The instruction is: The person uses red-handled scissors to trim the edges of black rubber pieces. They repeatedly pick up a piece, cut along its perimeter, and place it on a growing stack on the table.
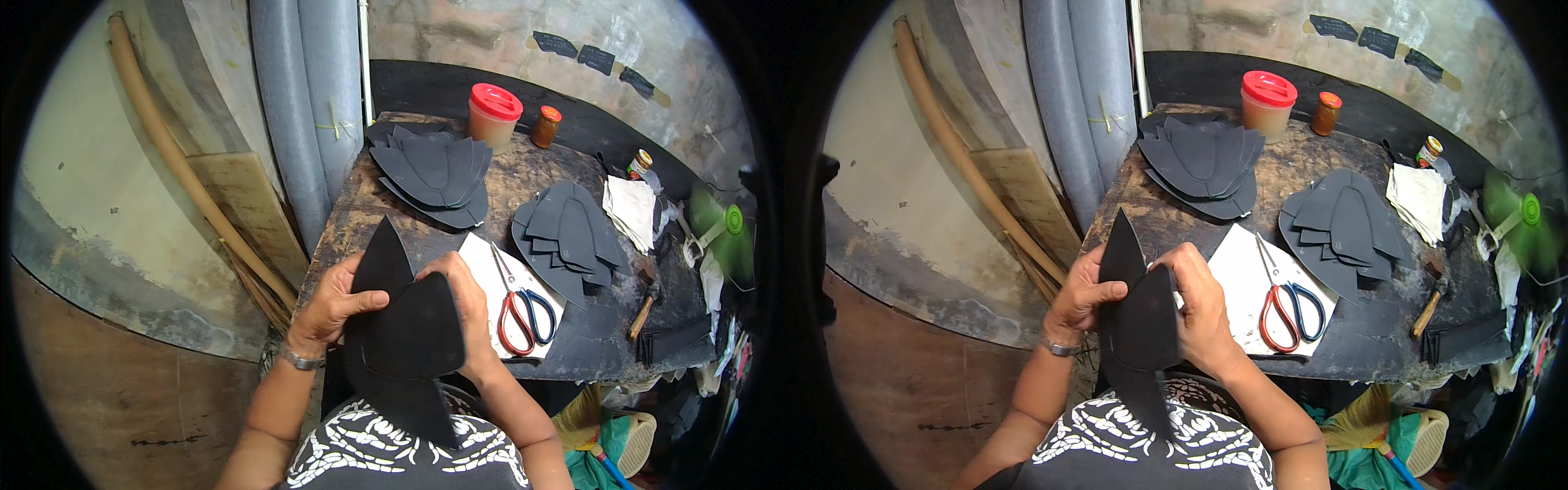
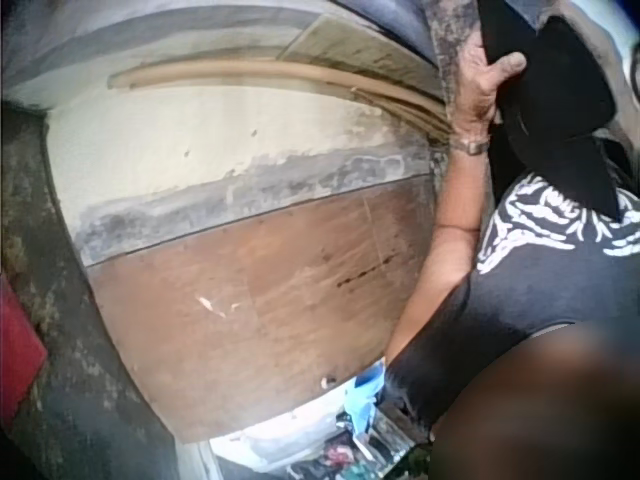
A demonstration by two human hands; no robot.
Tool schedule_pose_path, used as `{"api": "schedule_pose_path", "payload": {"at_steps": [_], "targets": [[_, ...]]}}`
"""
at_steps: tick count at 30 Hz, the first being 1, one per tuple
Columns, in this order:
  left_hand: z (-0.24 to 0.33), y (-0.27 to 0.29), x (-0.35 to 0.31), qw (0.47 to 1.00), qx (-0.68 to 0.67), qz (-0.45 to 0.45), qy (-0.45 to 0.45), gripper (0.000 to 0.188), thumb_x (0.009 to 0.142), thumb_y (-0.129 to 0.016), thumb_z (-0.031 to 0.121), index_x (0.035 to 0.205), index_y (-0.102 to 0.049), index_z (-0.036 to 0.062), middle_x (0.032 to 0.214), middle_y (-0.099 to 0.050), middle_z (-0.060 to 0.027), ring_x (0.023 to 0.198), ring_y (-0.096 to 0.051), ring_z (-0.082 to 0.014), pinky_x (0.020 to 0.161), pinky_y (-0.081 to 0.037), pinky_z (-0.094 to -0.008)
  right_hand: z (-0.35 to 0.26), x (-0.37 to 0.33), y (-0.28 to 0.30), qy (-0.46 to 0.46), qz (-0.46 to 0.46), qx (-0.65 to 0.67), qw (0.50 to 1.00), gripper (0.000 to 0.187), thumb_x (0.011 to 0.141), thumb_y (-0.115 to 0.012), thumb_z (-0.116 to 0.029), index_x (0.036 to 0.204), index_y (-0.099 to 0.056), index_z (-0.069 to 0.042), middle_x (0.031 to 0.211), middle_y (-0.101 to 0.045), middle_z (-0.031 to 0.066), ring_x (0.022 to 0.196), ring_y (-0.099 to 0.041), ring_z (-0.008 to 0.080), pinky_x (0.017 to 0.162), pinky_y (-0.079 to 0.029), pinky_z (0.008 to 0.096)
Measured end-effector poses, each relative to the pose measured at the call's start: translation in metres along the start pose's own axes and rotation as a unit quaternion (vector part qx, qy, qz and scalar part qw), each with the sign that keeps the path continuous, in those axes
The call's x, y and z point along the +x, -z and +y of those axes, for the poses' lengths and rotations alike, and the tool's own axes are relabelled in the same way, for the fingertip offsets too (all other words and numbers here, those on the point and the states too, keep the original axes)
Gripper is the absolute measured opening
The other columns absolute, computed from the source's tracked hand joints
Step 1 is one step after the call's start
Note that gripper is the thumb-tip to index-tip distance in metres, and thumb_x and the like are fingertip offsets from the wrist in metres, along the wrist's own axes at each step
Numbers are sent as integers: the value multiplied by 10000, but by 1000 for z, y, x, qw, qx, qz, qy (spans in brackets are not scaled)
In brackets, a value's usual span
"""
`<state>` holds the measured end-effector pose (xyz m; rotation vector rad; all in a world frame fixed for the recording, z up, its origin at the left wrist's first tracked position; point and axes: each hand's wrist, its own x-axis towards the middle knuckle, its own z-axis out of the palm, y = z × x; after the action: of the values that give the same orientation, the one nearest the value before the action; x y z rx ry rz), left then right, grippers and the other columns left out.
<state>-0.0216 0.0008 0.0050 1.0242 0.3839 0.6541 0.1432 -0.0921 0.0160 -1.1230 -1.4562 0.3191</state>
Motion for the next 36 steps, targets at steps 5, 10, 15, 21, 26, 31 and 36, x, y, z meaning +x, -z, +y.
{"api": "schedule_pose_path", "payload": {"at_steps": [5,10,15,21,26,31,36], "targets": [[23,-4,-8,991,127,12,32,475,795,-733,68,1212,-529,-33,1115,-625,-89,996,-589,-117,895,-469,-258,10,-6,4,-47,-35,-1,998,256,731,-644,-107,938,-535,-4,886,-518,133,809,-563,287,718,-451,332],[25,-10,-10,985,156,35,63,415,800,-725,70,1165,-557,-33,1069,-627,-69,981,-580,-109,891,-456,-244,12,-11,5,-95,-48,103,989,237,764,-643,-150,919,-553,4,909,-544,81,830,-559,195,766,-441,287],[26,-14,-9,982,184,17,49,428,799,-731,87,1159,-549,-56,1057,-624,-64,979,-570,-106,888,-454,-243,19,-14,14,-183,-93,161,965,240,776,-630,-121,966,-549,1,924,-543,86,863,-562,206,797,-440,297],[22,-19,-7,979,194,27,51,433,801,-735,100,1158,-550,-62,1066,-623,-66,989,-566,-109,892,-453,-245,30,-14,16,-80,-107,-4,991,232,780,-618,-107,971,-542,0,908,-544,112,834,-572,233,765,-446,301],[20,-18,-6,979,189,34,60,502,767,-745,77,1207,-538,-44,1089,-624,-58,997,-571,-112,910,-438,-253,33,-17,20,-110,-101,88,985,197,771,-623,-93,931,-559,2,900,-549,102,835,-571,221,765,-445,299],[22,-16,-5,980,186,18,63,521,765,-752,86,1218,-532,-50,1103,-621,-71,1014,-568,-125,926,-432,-256,37,-15,20,-113,-101,139,979,219,778,-641,-119,948,-580,4,891,-559,71,843,-564,192,776,-444,292],[21,-8,2,966,254,32,36,524,793,-749,133,1206,-509,-82,1119,-619,-97,998,-577,-122,882,-467,-252,45,-7,38,-321,-111,269,901,273,893,-613,-217,1059,-608,-1,835,-578,10,734,-551,111,687,-440,213]]}}
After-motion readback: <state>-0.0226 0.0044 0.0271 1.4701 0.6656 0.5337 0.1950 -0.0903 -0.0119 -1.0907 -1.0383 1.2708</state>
